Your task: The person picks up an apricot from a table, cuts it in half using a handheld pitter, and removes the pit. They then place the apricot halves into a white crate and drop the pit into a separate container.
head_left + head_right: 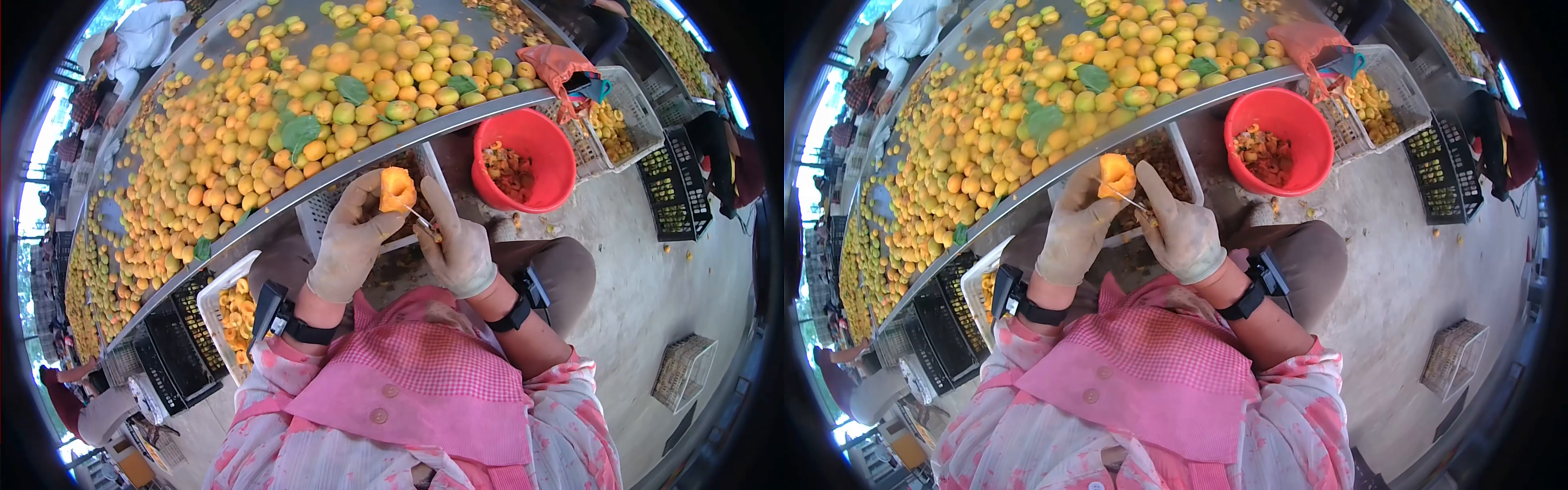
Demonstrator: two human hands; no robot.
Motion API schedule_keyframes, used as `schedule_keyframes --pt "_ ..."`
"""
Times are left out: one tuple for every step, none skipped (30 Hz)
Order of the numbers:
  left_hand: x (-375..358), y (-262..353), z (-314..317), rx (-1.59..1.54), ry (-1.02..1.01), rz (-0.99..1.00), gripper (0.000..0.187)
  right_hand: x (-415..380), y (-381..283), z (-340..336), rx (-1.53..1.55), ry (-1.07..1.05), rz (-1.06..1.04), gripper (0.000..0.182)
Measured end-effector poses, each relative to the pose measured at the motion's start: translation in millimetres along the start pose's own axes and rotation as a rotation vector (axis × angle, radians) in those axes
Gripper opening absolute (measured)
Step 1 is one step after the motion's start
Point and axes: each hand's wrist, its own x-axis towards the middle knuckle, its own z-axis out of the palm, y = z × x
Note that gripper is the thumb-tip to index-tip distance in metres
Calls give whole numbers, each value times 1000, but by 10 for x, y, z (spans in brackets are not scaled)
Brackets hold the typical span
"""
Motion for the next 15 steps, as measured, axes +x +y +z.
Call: schedule_keyframes --pt "8 5 37 3 -8 -4 51 -3 12 -40 -25 -21 -4 73" --pt "11 16 74 3 -6 -2 51 -9 27 -72 -48 -43 -8 74" --pt "20 27 107 4 -3 -1 52 -15 57 -84 -49 -36 -2 74" --pt "32 40 135 9 -8 -5 52 -22 92 -85 -52 4 -51 75" --pt "41 53 161 87 -26 11 53 -32 118 -89 -54 43 -99 76" --pt "51 57 182 165 -44 27 54 -45 138 -104 -53 49 -93 76" --pt "64 47 198 170 -50 23 54 -59 160 -124 -68 32 -98 77" --pt "77 30 212 220 -59 57 55 -69 178 -140 -84 14 -102 77" --pt "87 18 225 269 -69 92 56 -70 183 -158 -84 20 -97 77" --pt "91 14 235 272 -74 89 56 -65 182 -181 -89 15 -96 77" --pt "92 13 240 328 -76 111 57 -63 187 -199 -95 9 -96 78" --pt "96 12 247 384 -77 135 57 -65 202 -210 -95 14 -92 78" --pt "98 11 256 386 -82 133 57 -71 216 -222 -112 1 -96 78" --pt "97 13 266 364 -86 132 57 -78 230 -234 -129 -11 -100 79" --pt "98 17 277 342 -90 132 56 -87 234 -241 -129 -8 -97 79"
